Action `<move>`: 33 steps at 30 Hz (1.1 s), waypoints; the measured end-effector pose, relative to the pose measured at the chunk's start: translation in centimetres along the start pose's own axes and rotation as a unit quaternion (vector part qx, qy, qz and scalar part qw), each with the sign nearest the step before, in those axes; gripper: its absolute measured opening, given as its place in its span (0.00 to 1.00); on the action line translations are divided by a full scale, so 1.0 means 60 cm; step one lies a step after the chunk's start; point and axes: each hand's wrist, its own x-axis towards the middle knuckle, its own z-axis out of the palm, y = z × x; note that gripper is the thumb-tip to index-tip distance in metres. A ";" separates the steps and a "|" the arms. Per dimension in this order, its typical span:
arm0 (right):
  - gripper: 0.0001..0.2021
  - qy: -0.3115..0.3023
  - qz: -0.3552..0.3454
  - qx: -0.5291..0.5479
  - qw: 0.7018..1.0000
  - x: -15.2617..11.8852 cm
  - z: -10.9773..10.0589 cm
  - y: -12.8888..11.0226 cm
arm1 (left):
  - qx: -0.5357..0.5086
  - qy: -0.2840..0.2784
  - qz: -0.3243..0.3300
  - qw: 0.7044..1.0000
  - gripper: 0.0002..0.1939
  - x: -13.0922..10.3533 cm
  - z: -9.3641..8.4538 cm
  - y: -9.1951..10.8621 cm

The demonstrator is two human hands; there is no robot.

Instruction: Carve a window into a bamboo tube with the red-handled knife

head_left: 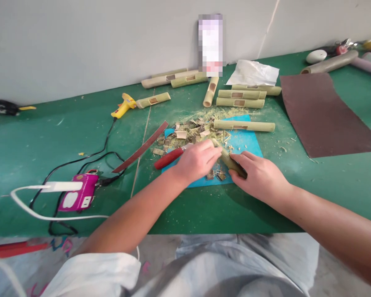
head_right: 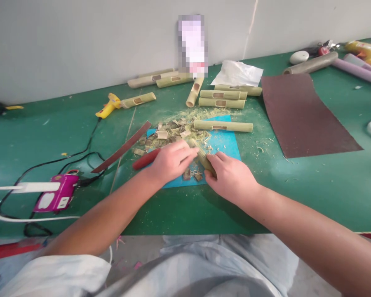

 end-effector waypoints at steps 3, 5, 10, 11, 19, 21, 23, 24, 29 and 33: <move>0.13 -0.003 0.000 0.003 1.000 0.000 -0.001 -0.001 | -0.007 0.002 -0.010 1.000 0.13 -0.004 0.001 0.001; 0.13 -0.004 0.003 0.003 1.000 0.000 -0.001 -0.001 | -0.005 0.021 -0.028 0.999 0.13 -0.005 0.002 0.001; 0.12 -0.010 0.005 0.003 1.000 0.000 -0.001 -0.001 | -0.018 -0.002 -0.017 1.000 0.13 -0.005 0.004 -0.001; 0.12 -0.008 0.005 0.003 1.000 0.000 -0.001 -0.001 | -0.015 0.013 -0.026 0.999 0.13 -0.005 0.004 -0.003; 0.13 0.000 0.006 0.011 1.000 -0.001 0.001 0.001 | 0.004 0.023 -0.026 0.999 0.13 -0.008 0.006 -0.004; 0.13 0.003 0.007 0.011 1.000 -0.001 0.002 0.001 | 0.008 0.024 -0.023 0.999 0.13 -0.008 0.006 -0.004; 0.12 -0.002 0.008 0.010 1.000 -0.001 0.002 0.001 | -0.002 0.007 -0.007 1.000 0.13 -0.008 0.006 -0.004; 0.13 -0.004 0.008 0.009 1.000 -0.001 0.001 0.001 | -0.003 0.009 -0.008 1.000 0.13 -0.008 0.006 -0.004; 0.13 -0.009 0.010 0.008 1.000 0.001 -0.001 0.000 | 0.041 0.003 0.007 0.999 0.15 -0.008 0.008 -0.003; 0.12 -0.012 0.013 0.006 1.000 0.001 -0.001 -0.001 | 0.068 0.012 0.003 0.998 0.15 -0.008 0.011 -0.003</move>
